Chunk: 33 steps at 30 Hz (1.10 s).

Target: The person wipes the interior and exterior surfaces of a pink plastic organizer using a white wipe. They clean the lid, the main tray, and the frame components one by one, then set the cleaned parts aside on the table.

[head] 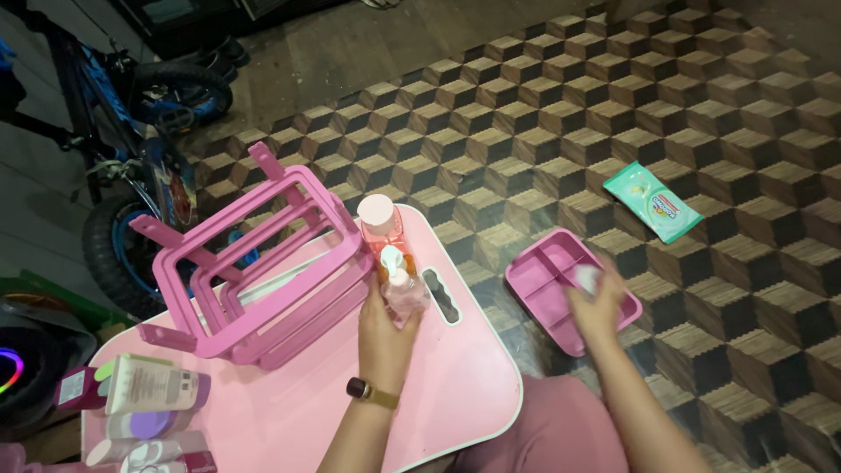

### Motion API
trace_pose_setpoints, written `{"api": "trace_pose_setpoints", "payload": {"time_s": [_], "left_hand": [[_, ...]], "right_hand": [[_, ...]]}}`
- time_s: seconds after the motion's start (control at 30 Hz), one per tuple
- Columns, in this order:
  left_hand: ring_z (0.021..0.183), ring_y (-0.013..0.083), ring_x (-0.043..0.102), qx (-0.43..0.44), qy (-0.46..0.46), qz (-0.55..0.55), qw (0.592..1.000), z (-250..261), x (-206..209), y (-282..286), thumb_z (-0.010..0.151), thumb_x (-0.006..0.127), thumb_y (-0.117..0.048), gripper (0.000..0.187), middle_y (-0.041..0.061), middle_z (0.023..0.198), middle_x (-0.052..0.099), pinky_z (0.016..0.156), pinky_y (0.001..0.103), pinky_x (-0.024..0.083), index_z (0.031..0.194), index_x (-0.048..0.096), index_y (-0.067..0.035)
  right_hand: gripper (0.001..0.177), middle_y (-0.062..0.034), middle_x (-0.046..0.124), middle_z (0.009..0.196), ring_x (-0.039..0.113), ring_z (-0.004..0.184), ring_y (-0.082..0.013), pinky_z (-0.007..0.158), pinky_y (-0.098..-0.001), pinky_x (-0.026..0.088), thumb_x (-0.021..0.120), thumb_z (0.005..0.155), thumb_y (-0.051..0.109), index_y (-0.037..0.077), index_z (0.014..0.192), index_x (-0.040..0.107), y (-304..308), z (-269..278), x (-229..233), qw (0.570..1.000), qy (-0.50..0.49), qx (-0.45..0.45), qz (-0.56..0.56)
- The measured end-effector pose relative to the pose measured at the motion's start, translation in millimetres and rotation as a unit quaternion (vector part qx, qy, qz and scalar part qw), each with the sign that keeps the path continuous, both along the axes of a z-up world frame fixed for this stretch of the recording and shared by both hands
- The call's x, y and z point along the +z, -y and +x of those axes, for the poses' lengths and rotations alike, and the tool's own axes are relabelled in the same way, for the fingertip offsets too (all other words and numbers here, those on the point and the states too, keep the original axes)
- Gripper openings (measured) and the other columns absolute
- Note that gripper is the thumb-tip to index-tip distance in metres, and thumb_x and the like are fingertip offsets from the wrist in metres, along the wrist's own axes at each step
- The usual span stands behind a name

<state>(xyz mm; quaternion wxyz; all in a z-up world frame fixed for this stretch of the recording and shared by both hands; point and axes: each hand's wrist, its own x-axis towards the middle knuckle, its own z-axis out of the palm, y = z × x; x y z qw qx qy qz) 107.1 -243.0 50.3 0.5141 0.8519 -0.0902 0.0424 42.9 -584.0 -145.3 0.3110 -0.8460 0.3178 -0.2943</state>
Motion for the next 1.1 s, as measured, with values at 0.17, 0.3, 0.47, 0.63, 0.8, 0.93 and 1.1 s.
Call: {"api": "trace_pose_setpoints", "payload": {"time_s": [0.17, 0.3, 0.47, 0.63, 0.8, 0.93, 1.1], "left_hand": [[0.112, 0.0451, 0.062, 0.003, 0.126, 0.014, 0.992, 11.0, -8.1, 9.0, 0.068, 0.087, -0.007, 0.091, 0.028, 0.124, 0.064, 0.093, 0.048, 0.050, 0.144, 0.039, 0.006], [0.112, 0.0418, 0.065, -0.005, 0.064, -0.008, 0.998, 19.7, -14.0, 10.2, 0.071, 0.087, -0.009, 0.084, 0.024, 0.125, 0.066, 0.095, 0.048, 0.052, 0.142, 0.045, 0.002], [0.114, 0.0435, 0.061, -0.004, 0.083, -0.011, 0.996, 31.0, -14.7, 10.6, 0.060, 0.088, -0.001, 0.096, 0.025, 0.125, 0.065, 0.096, 0.047, 0.049, 0.143, 0.041, 0.006], [0.116, 0.0367, 0.067, -0.012, 0.000, -0.043, 0.999, 40.0, -21.8, 11.3, 0.063, 0.086, -0.008, 0.086, 0.020, 0.123, 0.069, 0.096, 0.042, 0.055, 0.140, 0.048, 0.000], [0.124, 0.0457, 0.055, 0.029, 0.055, 0.019, 0.998, 49.7, -37.6, 18.7, 0.061, 0.089, -0.008, 0.101, 0.029, 0.136, 0.054, 0.104, 0.046, 0.047, 0.146, 0.036, 0.006], [0.129, 0.0509, 0.046, 0.069, 0.078, 0.040, 0.994, 53.2, -51.8, 32.6, 0.061, 0.087, -0.006, 0.103, 0.034, 0.143, 0.045, 0.107, 0.049, 0.040, 0.146, 0.031, 0.009], [0.130, 0.0488, 0.048, 0.074, 0.038, 0.034, 0.996, 58.6, -65.5, 46.9, 0.065, 0.082, -0.007, 0.105, 0.032, 0.142, 0.048, 0.110, 0.049, 0.040, 0.152, 0.026, 0.008]], "right_hand": [[0.114, -0.0120, 0.040, 0.158, 0.045, 0.135, -0.0283, 0.107, -0.0404, 0.040, 0.091, 0.069, 0.023, 0.009, 0.160, 0.023, -82.1, 52.1, 100.8, 0.893, 0.008, 0.392, 0.221], [0.129, -0.0227, 0.038, 0.160, 0.048, 0.127, -0.0386, 0.108, -0.0428, 0.038, 0.095, 0.066, 0.025, 0.011, 0.163, 0.011, -142.7, 85.6, 139.5, 0.845, 0.009, 0.527, 0.090], [0.125, -0.0266, 0.047, 0.129, 0.056, 0.119, -0.0377, 0.104, -0.0357, 0.047, 0.083, 0.061, 0.021, 0.028, 0.167, 0.016, -167.2, 114.7, 145.2, 0.860, -0.153, 0.458, 0.166], [0.129, -0.0277, 0.045, 0.131, 0.052, 0.124, -0.0396, 0.108, -0.0352, 0.042, 0.084, 0.059, 0.017, 0.025, 0.165, 0.012, -160.5, 135.3, 147.5, 0.841, -0.162, 0.498, 0.140], [0.122, -0.0229, 0.058, 0.135, 0.062, 0.124, -0.0342, 0.103, -0.0342, 0.048, 0.079, 0.055, 0.019, 0.018, 0.162, 0.021, -151.5, 148.7, 162.4, 0.809, -0.177, 0.533, 0.173], [0.123, -0.0228, 0.052, 0.142, 0.053, 0.131, -0.0311, 0.106, -0.0345, 0.043, 0.084, 0.056, 0.014, 0.014, 0.160, 0.018, -144.2, 156.6, 166.2, 0.806, -0.159, 0.557, 0.117], [0.119, -0.0193, 0.056, 0.141, 0.059, 0.126, -0.0294, 0.101, -0.0365, 0.051, 0.075, 0.061, 0.016, 0.021, 0.164, 0.016, -138.1, 163.3, 156.3, 0.790, -0.167, 0.564, 0.172]]}}
